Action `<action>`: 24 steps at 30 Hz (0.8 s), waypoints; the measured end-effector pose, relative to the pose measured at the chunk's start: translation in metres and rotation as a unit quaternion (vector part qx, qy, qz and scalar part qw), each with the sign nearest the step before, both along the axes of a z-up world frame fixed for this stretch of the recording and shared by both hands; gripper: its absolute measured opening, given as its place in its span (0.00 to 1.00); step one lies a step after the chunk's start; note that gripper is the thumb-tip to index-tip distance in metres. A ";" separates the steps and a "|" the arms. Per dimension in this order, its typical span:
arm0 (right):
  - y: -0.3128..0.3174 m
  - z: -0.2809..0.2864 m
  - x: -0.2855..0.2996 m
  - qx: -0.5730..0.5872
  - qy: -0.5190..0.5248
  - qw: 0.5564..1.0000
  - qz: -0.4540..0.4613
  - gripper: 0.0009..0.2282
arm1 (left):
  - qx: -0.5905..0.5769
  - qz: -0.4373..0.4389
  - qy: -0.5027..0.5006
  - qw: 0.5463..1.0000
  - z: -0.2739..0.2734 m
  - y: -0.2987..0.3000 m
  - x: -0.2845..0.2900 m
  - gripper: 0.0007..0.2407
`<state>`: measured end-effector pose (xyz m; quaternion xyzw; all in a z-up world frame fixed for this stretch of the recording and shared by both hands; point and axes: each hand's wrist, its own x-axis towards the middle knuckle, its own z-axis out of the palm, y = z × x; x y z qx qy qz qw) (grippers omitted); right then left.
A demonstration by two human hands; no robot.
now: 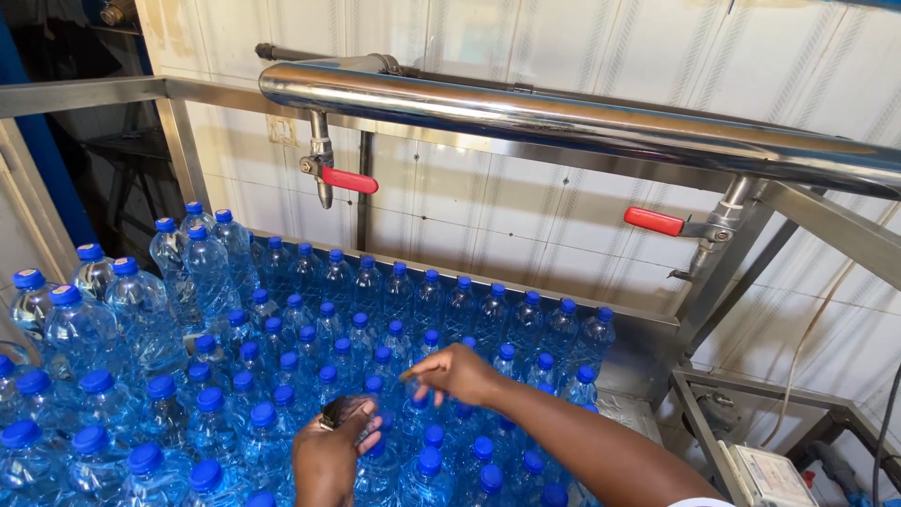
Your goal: Manually applying plastic shrink-wrap seals to the necks of filled water bottles at a production station.
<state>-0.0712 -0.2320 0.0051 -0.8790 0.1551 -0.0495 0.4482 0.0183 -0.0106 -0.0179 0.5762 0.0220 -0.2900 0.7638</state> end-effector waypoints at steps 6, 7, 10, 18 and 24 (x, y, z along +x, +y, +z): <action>-0.083 -0.125 0.032 -0.130 0.005 0.991 -0.039 0.08 | -0.014 -0.011 0.079 0.997 0.015 0.005 -0.001 0.14; -0.083 -0.132 0.037 -0.130 0.005 0.991 -0.037 0.08 | -0.014 -0.009 0.079 0.997 0.008 0.001 0.003 0.14; -0.078 -0.146 0.047 -0.164 -0.081 0.983 0.000 0.01 | -0.052 -0.024 0.121 0.991 -0.007 -0.007 0.008 0.14; -0.017 -0.092 0.006 -0.335 -0.007 0.929 0.159 0.31 | -0.065 -0.017 0.114 0.991 -0.004 0.001 0.009 0.12; 0.007 -0.061 -0.007 -0.274 0.149 0.926 0.214 0.43 | -0.038 -0.019 0.093 0.995 0.022 0.009 -0.003 0.15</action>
